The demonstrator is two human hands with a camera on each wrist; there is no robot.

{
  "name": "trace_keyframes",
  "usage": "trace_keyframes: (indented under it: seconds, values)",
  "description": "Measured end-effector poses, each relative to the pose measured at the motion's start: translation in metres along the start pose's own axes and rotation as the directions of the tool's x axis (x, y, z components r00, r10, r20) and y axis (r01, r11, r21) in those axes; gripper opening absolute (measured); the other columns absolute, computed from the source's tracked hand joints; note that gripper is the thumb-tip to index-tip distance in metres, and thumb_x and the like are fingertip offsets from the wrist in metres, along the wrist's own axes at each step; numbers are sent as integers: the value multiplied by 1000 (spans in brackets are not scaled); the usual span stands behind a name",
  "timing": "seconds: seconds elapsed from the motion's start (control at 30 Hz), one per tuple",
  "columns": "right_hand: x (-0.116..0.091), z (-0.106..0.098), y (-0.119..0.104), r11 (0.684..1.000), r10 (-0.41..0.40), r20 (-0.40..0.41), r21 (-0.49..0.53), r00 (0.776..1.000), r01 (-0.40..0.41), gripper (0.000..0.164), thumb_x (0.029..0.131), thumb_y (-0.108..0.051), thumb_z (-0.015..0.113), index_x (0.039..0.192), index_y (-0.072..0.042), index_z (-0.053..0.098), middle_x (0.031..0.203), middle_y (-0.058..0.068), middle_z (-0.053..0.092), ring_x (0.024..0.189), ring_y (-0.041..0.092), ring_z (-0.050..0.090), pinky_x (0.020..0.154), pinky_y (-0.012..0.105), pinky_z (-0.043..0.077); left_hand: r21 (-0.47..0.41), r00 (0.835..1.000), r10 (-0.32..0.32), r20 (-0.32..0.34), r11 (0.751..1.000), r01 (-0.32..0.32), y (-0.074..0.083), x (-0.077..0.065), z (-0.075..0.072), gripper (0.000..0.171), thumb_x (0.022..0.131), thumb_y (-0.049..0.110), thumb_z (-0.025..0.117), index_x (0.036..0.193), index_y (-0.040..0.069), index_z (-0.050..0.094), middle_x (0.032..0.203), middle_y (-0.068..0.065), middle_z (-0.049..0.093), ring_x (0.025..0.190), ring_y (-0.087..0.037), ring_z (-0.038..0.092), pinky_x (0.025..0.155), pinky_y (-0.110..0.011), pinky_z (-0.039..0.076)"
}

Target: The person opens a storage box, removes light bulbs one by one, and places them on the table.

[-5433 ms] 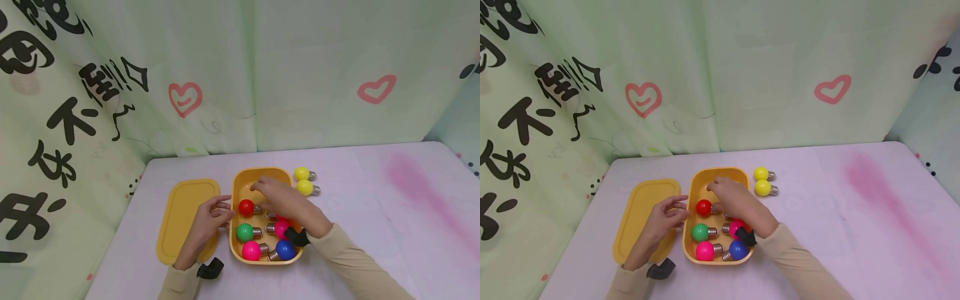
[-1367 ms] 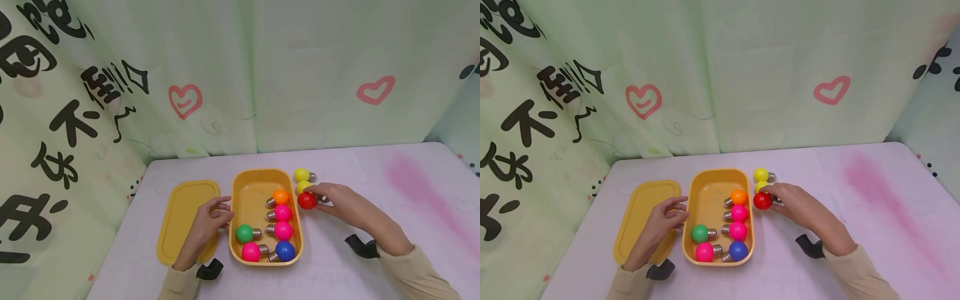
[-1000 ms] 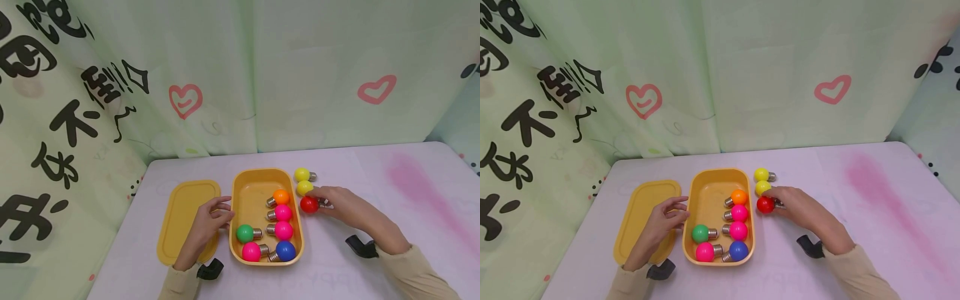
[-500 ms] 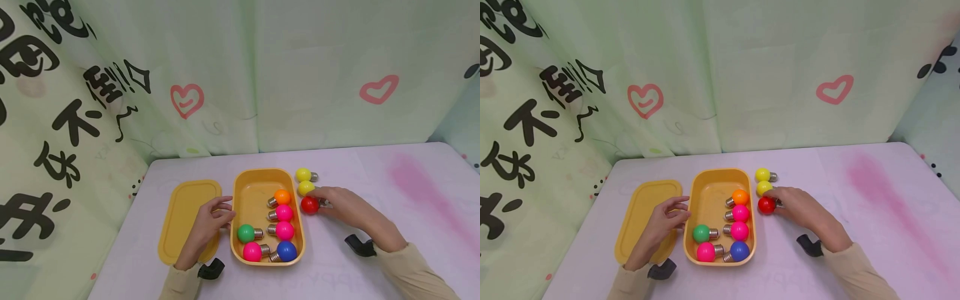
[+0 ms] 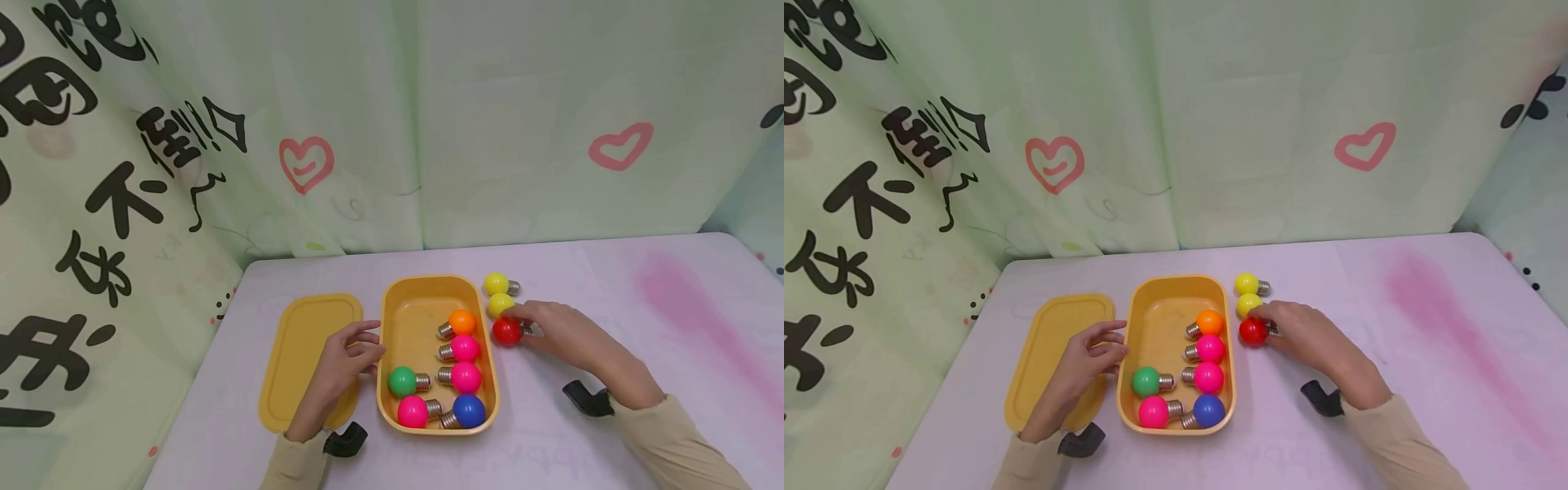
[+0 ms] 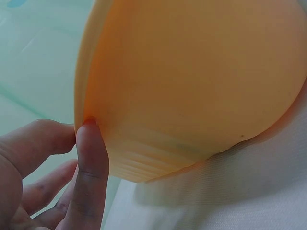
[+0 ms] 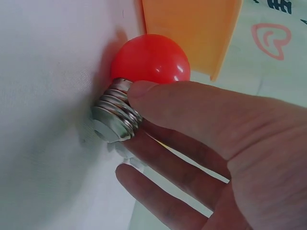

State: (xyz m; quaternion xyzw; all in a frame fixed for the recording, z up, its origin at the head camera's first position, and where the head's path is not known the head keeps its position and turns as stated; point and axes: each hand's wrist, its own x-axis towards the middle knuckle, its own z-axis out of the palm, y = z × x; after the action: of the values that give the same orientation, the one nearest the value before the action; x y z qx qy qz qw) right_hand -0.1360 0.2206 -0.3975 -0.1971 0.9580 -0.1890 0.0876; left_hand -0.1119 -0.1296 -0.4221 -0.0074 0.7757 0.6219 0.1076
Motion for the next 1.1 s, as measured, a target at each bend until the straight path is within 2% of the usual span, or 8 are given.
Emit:
trace_keyframes:
  seconds: [0.3,0.57,0.8,1.1]
  values:
    - [1,-7,-7,999,18,-22,-34,1000,-18,47,81,-13,82,125,-6,66,111,10,70,105,31,65,88,49,57,-1,1000,-5,2,1000,5,1,1,0,44,90,11,72,132,8,60,108,-15,63,80,-20,67,70,-29,61]
    - [6,-13,-29,997,-22,-48,-81,999,18,47,80,-10,82,125,-6,66,124,17,65,116,37,60,90,50,56,-19,1000,-1,8,1000,2,0,0,0,44,91,11,72,133,6,59,108,-15,63,83,-22,68,71,-31,61]
    - [10,-16,-47,996,-70,-94,-53,993,66,43,84,-12,79,124,-5,66,119,15,65,111,34,61,87,46,58,-24,1000,-1,8,1000,1,-1,1,0,44,90,11,72,133,7,59,108,-14,64,83,-21,68,72,-33,62]
    - [18,-9,-73,995,-104,-41,2,994,104,44,85,-14,78,127,-7,65,124,12,63,113,29,61,88,43,58,-8,1000,-1,11,1000,1,-2,2,-1,44,90,11,72,132,7,59,108,-15,63,79,-18,67,70,-29,61]
